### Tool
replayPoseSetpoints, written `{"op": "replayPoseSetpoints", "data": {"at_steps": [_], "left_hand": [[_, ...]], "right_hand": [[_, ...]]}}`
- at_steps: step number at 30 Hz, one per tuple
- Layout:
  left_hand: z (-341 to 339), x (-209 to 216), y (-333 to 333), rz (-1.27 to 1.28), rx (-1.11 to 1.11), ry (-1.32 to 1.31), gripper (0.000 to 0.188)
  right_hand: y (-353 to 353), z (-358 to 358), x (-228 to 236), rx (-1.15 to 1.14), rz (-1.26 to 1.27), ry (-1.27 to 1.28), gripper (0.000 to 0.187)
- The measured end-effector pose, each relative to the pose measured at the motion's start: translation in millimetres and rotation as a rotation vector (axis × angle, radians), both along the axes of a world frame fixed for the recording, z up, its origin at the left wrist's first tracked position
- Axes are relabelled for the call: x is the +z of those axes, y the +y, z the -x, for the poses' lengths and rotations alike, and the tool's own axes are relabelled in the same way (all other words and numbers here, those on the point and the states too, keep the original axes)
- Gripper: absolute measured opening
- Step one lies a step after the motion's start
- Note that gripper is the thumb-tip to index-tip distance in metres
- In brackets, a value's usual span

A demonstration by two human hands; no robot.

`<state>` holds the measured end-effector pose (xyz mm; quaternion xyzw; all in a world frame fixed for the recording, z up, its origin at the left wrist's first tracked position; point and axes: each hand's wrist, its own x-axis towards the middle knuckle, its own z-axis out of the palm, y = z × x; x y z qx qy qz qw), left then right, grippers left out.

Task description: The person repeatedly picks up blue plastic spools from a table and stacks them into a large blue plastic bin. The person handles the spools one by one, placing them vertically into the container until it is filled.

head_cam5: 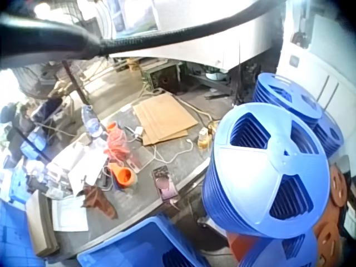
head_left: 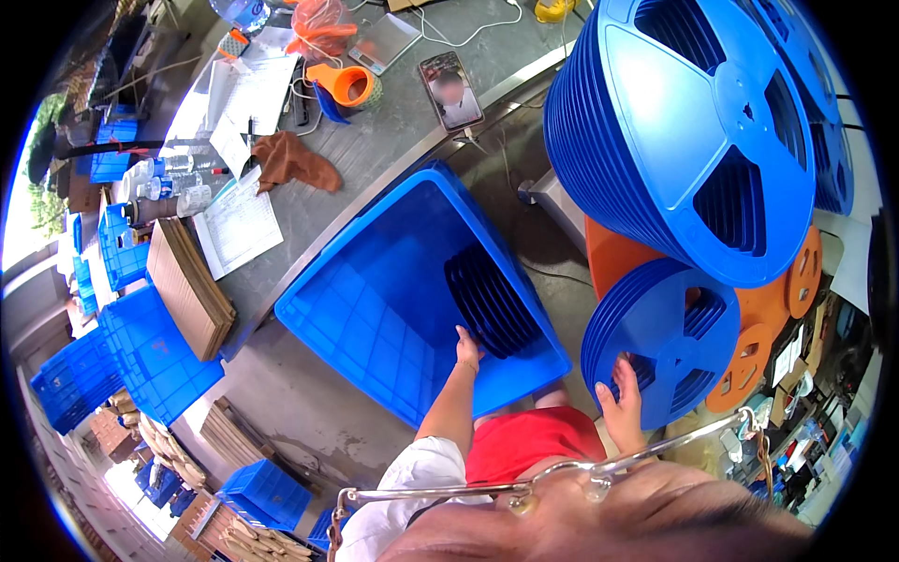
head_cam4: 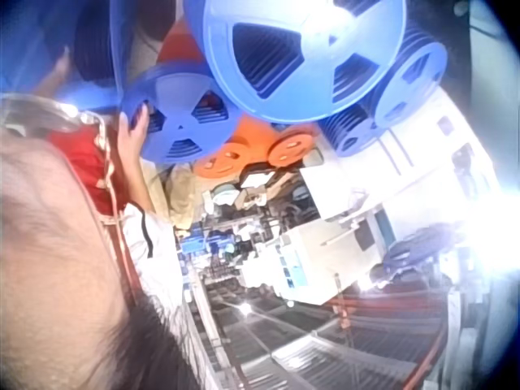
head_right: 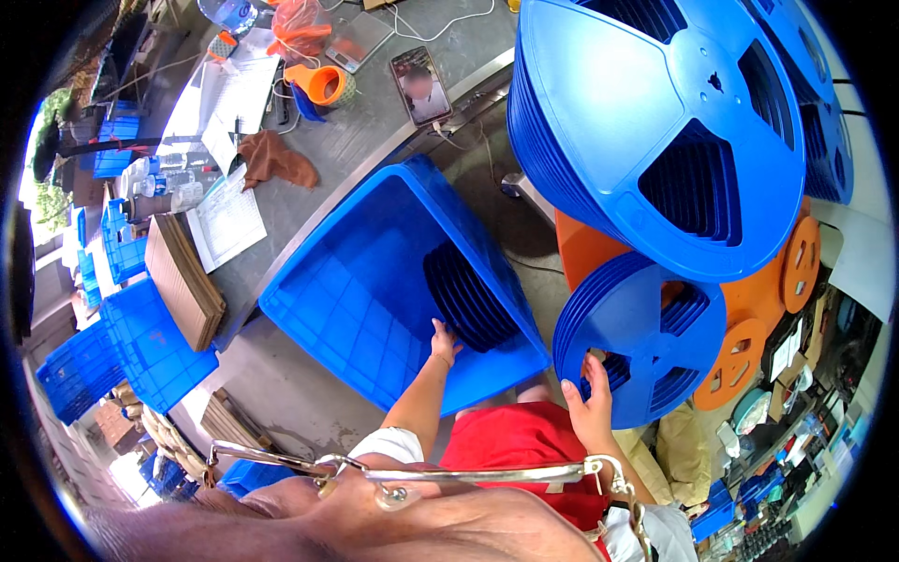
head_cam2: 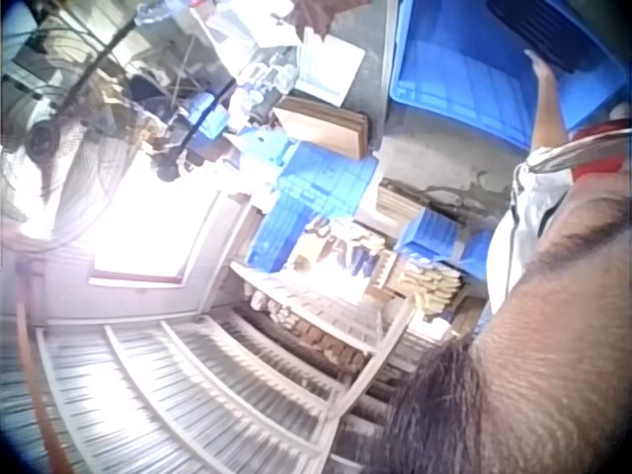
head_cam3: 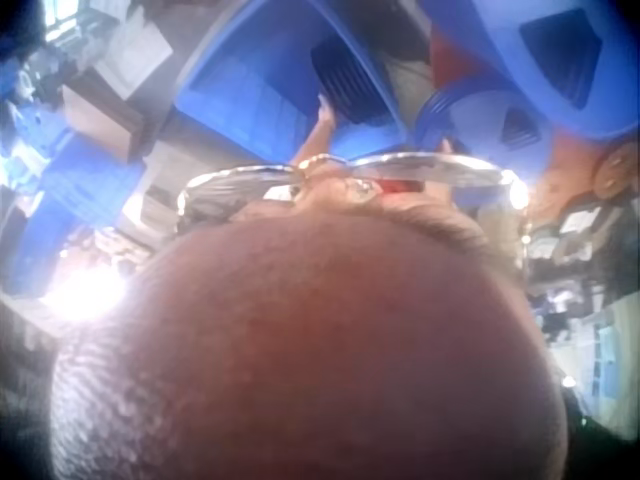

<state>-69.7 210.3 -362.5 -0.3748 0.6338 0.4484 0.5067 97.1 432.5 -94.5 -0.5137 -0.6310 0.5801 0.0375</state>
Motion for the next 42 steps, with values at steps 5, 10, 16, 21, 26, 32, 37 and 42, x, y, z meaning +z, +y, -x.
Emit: {"op": "replayPoseSetpoints", "data": {"at_steps": [5, 10, 16, 21, 26, 32, 37, 42], "left_hand": [[-4.4, -6.6, -5.9, 0.056, -0.016, -0.042, 0.083], [-9.7, 5.8, -16.4, 0.070, -0.125, -0.008, 0.083], [-14.3, 50.8, -25.5, 0.056, -0.240, 0.056, 0.080], [-19.8, 92.5, -39.4, -0.035, -0.328, 0.081, 0.074], [-24.0, 124.3, -52.9, -0.063, -0.362, 0.101, 0.069], [-29.1, 157.4, -69.2, -0.086, -0.325, 0.102, 0.065], [-45.1, 171.1, -100.3, -0.053, -0.303, 0.045, 0.057], [-65.9, 174.9, -133.3, 0.037, -0.270, -0.039, 0.049]], "right_hand": [[-0.4, 2.0, 2.5, -0.007, 0.006, 0.000, 0.056], [-3.9, 1.0, -3.8, 0.014, -0.029, -0.039, 0.062], [-4.1, 17.5, -1.3, 0.093, -0.159, -0.102, 0.069], [-2.0, 15.9, -14.0, 0.135, -0.167, -0.214, 0.069], [-12.3, 8.9, -16.9, 0.144, -0.209, -0.274, 0.066], [-16.2, 19.4, 2.4, 0.012, -0.448, -0.120, 0.066], [-17.5, 41.9, 34.1, 0.046, -0.561, -0.074, 0.057], [-24.4, 51.0, 34.1, -0.057, -0.599, -0.009, 0.052]]}}
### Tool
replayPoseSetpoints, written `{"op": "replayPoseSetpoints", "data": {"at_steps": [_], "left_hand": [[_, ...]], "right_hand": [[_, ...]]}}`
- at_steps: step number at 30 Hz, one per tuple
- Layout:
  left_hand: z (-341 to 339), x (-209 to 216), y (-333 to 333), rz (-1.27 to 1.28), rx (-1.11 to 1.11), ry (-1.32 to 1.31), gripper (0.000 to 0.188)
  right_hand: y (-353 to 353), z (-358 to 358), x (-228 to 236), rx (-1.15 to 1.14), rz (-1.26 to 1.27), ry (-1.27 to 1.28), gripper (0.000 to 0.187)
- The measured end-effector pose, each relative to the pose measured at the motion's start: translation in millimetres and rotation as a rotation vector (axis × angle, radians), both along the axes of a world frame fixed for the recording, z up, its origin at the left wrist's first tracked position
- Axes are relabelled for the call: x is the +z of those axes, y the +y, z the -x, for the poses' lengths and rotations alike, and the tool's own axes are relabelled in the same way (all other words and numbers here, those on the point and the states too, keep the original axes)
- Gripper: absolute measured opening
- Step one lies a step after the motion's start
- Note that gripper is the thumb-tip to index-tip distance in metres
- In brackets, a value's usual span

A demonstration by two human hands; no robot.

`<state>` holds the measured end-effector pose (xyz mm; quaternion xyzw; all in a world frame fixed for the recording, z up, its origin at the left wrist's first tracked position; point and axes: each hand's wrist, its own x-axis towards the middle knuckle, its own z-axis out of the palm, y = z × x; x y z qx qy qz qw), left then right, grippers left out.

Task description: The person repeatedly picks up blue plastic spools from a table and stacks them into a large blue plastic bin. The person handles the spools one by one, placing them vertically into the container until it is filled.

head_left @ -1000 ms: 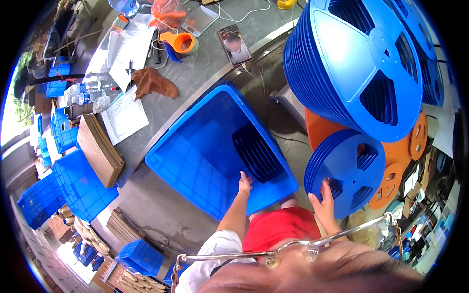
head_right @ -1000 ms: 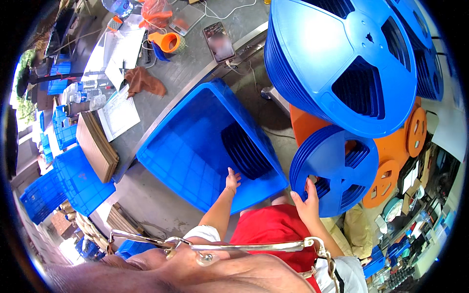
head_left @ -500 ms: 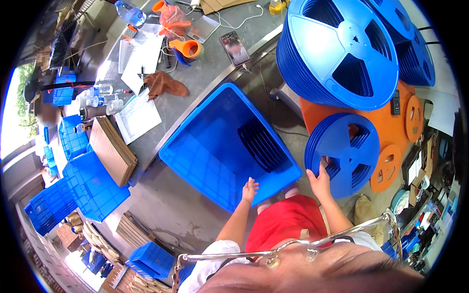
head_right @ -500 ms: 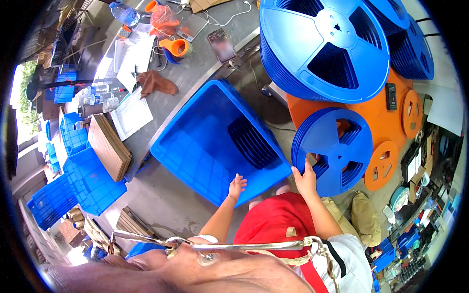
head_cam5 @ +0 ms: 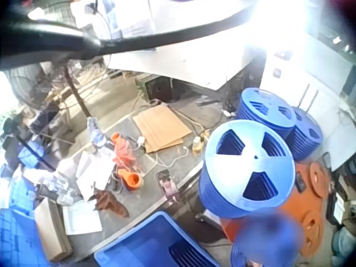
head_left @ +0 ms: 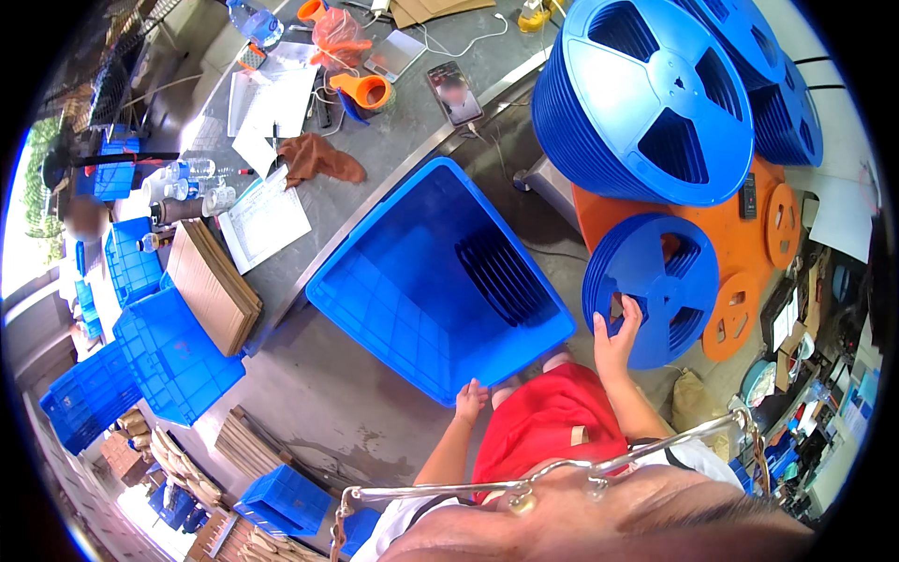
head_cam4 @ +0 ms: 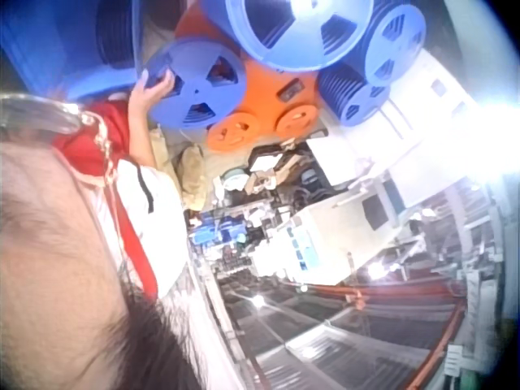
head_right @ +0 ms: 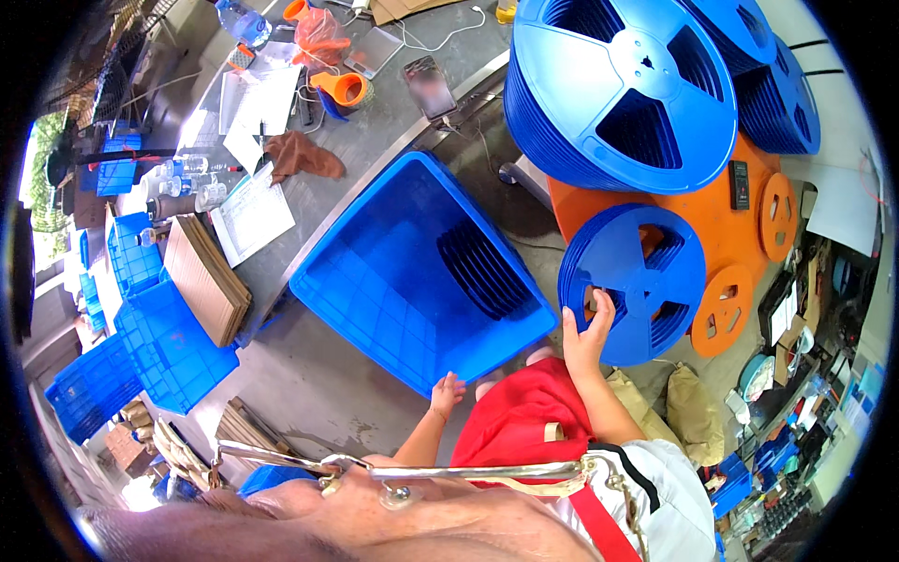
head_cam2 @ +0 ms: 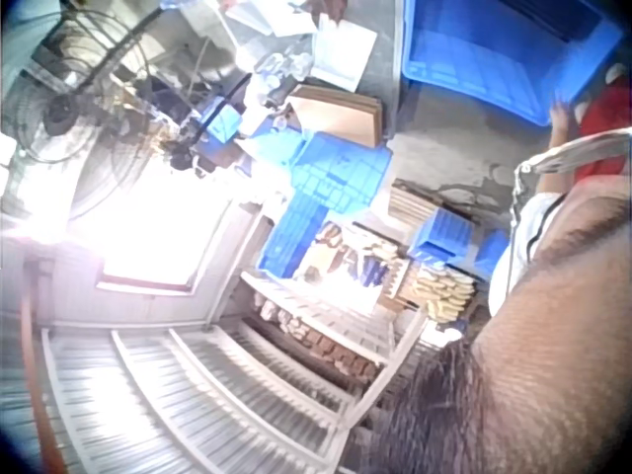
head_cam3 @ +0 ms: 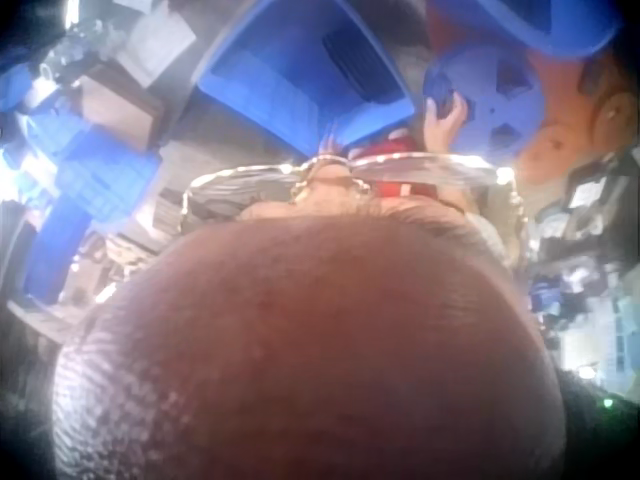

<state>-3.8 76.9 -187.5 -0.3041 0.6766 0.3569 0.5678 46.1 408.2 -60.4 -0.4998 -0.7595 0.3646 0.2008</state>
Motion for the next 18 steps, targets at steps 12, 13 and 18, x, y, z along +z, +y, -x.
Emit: {"op": "replayPoseSetpoints", "data": {"at_steps": [12, 13, 18], "left_hand": [[-55.5, 42.2, 1.1, -0.089, 0.280, -0.013, 0.042], [-64.3, 45.5, -1.3, -0.096, 0.297, -0.002, 0.042], [-100.2, 60.6, -2.2, -0.042, 0.492, -0.007, 0.033]], "right_hand": [[67.9, 230.6, -124.8, 0.198, 0.079, 0.109, 0.061], [74.4, 249.3, -134.1, 0.206, 0.037, 0.100, 0.063], [112.5, 316.8, -191.6, 0.132, -0.029, 0.036, 0.073]]}}
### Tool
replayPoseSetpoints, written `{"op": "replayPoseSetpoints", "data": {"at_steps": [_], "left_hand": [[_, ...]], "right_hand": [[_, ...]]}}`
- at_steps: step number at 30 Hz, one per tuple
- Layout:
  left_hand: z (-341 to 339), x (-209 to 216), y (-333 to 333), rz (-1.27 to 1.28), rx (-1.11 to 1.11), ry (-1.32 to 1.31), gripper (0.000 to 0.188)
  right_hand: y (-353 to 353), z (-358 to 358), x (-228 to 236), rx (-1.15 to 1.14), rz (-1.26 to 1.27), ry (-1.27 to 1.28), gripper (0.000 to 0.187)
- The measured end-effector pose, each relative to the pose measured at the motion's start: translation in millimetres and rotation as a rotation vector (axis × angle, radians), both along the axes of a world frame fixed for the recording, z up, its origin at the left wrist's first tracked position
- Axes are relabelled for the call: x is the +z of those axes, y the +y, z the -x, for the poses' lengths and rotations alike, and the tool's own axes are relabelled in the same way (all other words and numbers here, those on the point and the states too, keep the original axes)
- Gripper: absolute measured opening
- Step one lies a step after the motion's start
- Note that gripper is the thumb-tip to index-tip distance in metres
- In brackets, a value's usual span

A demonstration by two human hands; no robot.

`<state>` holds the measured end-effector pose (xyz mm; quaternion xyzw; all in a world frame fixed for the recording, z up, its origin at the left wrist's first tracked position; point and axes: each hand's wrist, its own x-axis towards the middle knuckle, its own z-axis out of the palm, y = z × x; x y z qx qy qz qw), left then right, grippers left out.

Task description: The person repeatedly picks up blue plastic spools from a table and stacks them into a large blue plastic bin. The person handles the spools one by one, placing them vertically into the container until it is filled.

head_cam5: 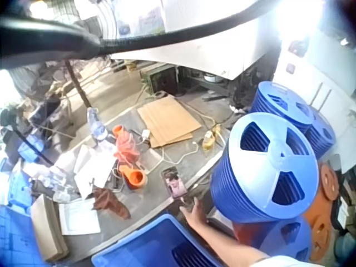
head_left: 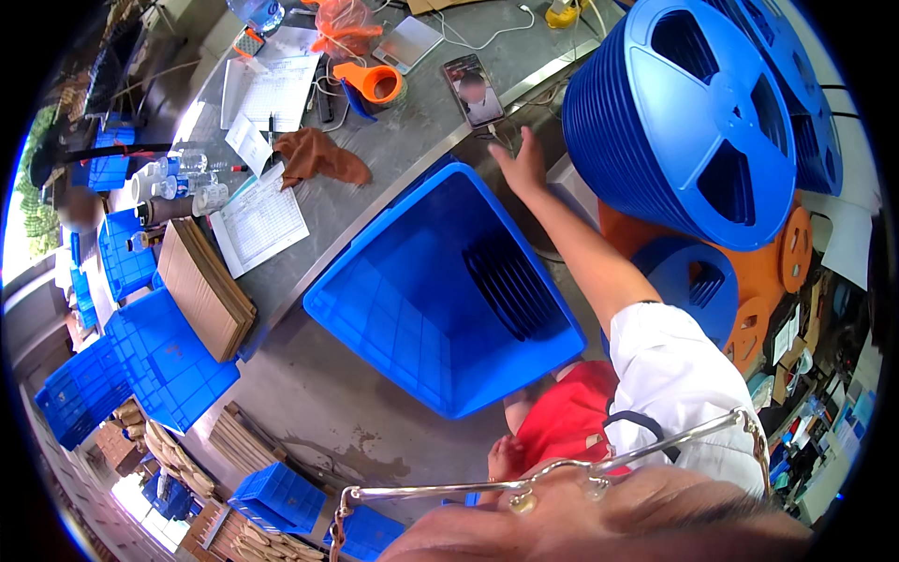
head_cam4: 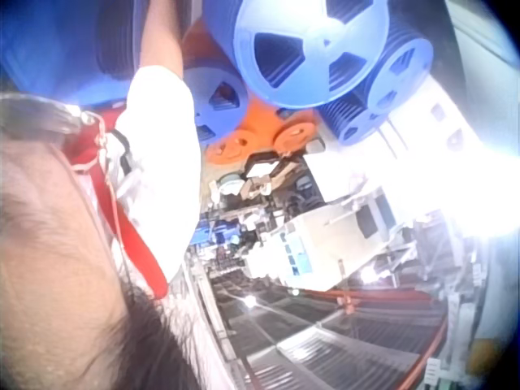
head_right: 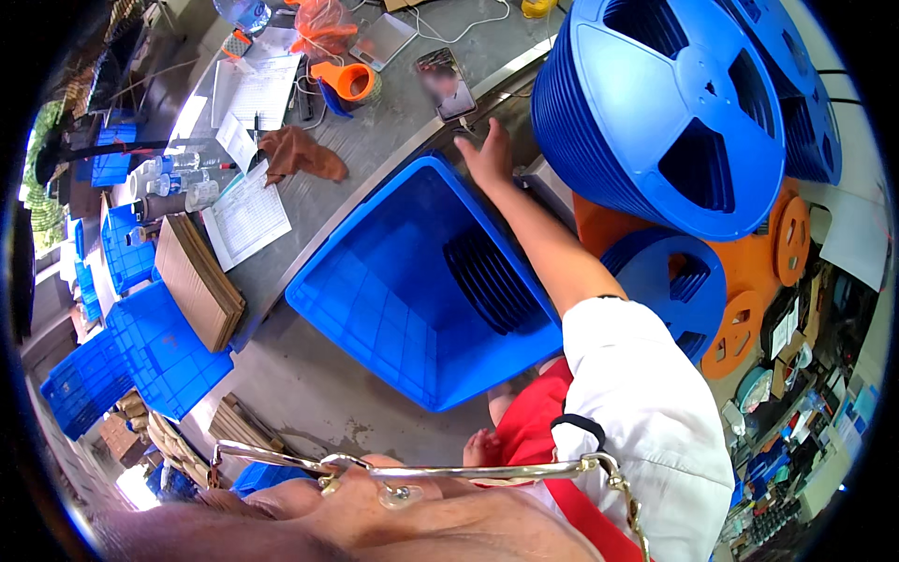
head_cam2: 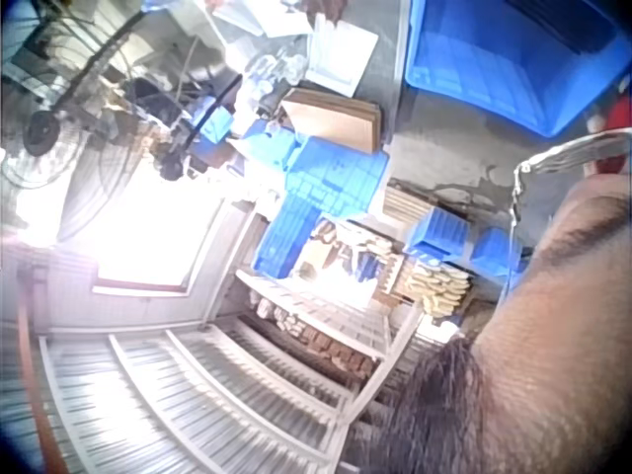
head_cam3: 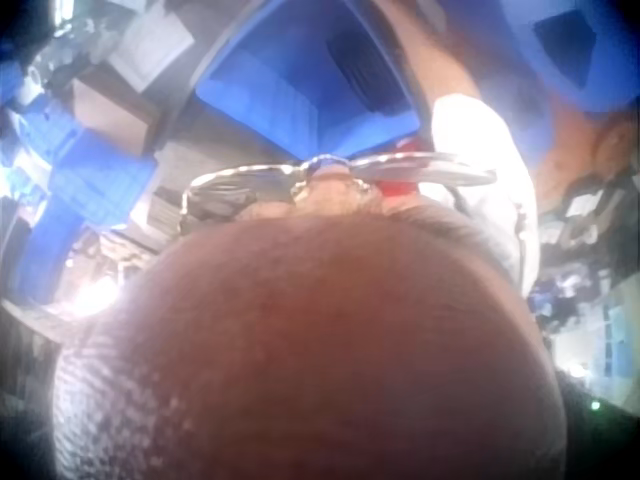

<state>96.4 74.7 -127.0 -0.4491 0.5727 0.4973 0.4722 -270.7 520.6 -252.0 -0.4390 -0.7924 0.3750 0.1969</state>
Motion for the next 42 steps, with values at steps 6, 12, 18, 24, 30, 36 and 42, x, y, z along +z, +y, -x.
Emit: {"op": "replayPoseSetpoints", "data": {"at_steps": [6, 12, 18, 24, 30, 36, 42], "left_hand": [[-25.1, 0.2, 12.4, 0.143, 0.310, -0.134, 0.029], [-49.8, -19.9, -3.7, 0.094, 0.312, -0.111, 0.029], [-59.9, -32.1, -11.1, 0.096, 0.295, -0.124, 0.030], [-64.2, -40.9, -17.9, 0.093, 0.274, -0.130, 0.030], [-65.9, -44.6, -25.0, 0.101, 0.260, -0.138, 0.030], [-74.1, -49.5, -26.4, 0.098, 0.267, -0.142, 0.030], [-75.4, -54.7, -34.4, 0.091, 0.234, -0.153, 0.031]], "right_hand": [[42.2, 35.0, -41.3, 0.050, 0.408, 0.178, 0.067], [69.0, 48.5, -70.0, -0.151, 1.238, 0.408, 0.054], [68.3, 38.0, -74.1, -0.235, 1.273, 0.476, 0.051], [58.9, 21.1, -74.6, -0.279, 1.426, 0.591, 0.036], [55.2, 11.1, -72.6, -0.111, 1.809, 0.777, 0.047], [46.2, 11.0, -52.9, 0.083, 1.930, 0.696, 0.056], [51.0, -4.8, -58.0, 0.106, 1.910, 0.899, 0.056]]}}
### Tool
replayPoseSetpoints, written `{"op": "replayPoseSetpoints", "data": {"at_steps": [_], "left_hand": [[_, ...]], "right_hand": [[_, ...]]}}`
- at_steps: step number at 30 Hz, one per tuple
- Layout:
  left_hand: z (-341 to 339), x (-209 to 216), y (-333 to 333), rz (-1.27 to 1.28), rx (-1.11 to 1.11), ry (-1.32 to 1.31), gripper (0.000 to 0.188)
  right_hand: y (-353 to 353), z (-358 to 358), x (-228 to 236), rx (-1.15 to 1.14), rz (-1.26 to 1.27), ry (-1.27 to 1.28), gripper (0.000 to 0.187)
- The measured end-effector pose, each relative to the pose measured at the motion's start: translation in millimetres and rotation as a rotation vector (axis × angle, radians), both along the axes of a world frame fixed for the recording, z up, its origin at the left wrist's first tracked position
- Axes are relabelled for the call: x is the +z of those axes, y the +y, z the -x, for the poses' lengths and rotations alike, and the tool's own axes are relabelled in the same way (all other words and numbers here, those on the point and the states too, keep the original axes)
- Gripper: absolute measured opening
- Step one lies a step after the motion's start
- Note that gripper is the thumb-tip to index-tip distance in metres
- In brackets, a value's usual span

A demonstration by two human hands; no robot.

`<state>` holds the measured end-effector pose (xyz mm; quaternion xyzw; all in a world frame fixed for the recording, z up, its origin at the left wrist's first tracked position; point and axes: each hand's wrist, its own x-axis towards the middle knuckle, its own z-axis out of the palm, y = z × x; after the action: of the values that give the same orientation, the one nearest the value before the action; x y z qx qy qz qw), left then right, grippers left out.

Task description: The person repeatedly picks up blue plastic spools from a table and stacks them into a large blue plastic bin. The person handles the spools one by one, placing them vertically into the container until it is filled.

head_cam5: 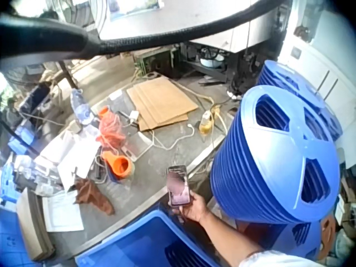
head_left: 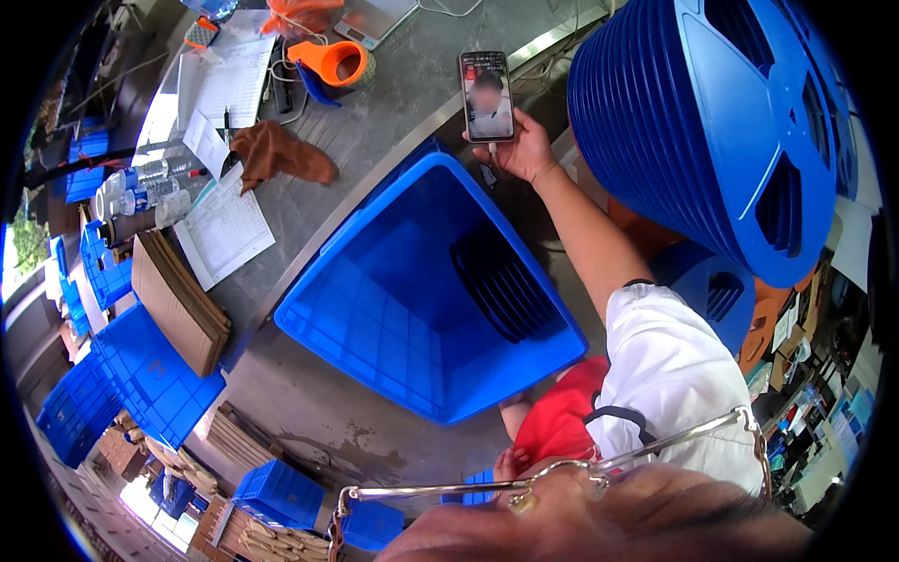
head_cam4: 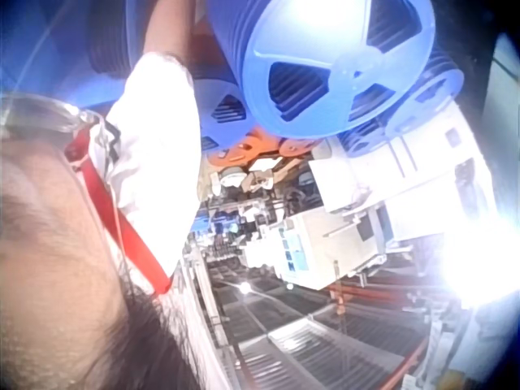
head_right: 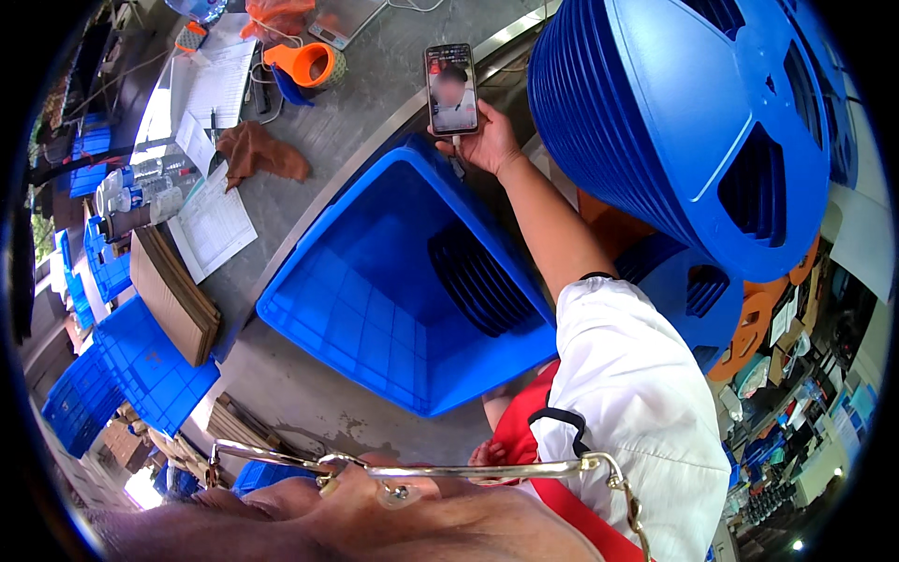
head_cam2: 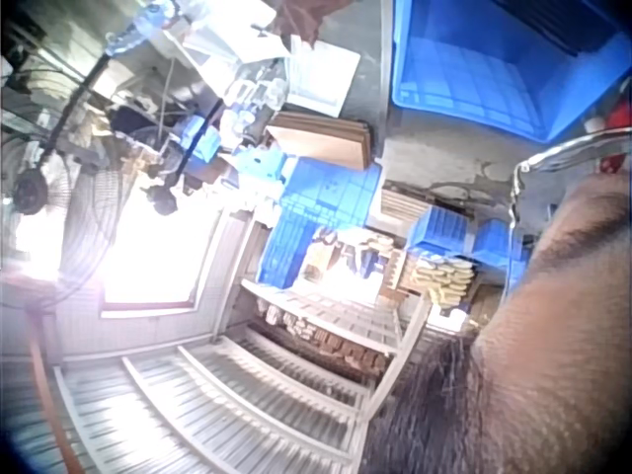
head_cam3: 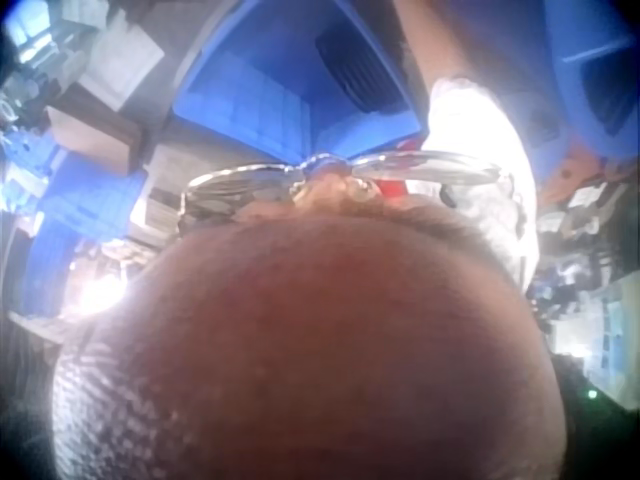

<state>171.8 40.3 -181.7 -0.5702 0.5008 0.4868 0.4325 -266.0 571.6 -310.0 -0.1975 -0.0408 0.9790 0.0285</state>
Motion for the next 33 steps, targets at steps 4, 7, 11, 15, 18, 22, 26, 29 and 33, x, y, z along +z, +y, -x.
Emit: {"op": "replayPoseSetpoints", "data": {"at_steps": [4, 7, 11, 15, 18, 22, 26, 29, 33], "left_hand": [[18.4, 13.3, 16.4, 0.026, -0.033, 0.035, 0.034], [46.8, 36.7, 40.8, 0.059, -0.045, 0.032, 0.037], [21.0, 8.7, 10.3, -0.027, -0.067, 0.019, 0.037], [22.0, 9.9, 16.6, -0.061, -0.019, 0.067, 0.035], [26.7, 10.0, 20.9, -0.007, -0.014, -0.008, 0.031], [18.3, 3.1, 12.6, -0.010, 0.011, 0.009, 0.029], [-0.2, -9.7, -0.5, -0.045, 0.008, 0.056, 0.029], [8.2, -7.3, 12.0, -0.061, 0.016, 0.075, 0.029], [33.9, 13.9, 27.0, -0.103, 0.007, 0.095, 0.030]], "right_hand": [[3.1, -2.1, -0.5, -0.024, -0.004, 0.074, 0.055], [-4.4, 3.4, 19.8, -0.058, -0.053, -0.048, 0.056], [2.0, 2.3, 13.2, -0.093, -0.056, -0.068, 0.053], [4.6, 4.3, 16.1, -0.088, -0.099, -0.081, 0.048], [9.4, 5.1, 13.1, -0.114, -0.247, -0.171, 0.044], [7.2, 19.6, 23.4, -0.215, -0.969, -0.413, 0.038], [6.8, 42.3, 26.2, -0.327, -2.228, -0.675, 0.048], [-3.1, 59.2, 42.2, -0.244, -2.457, -0.767, 0.041], [7.0, 64.0, 22.8, -0.287, -2.452, -0.682, 0.033]]}}
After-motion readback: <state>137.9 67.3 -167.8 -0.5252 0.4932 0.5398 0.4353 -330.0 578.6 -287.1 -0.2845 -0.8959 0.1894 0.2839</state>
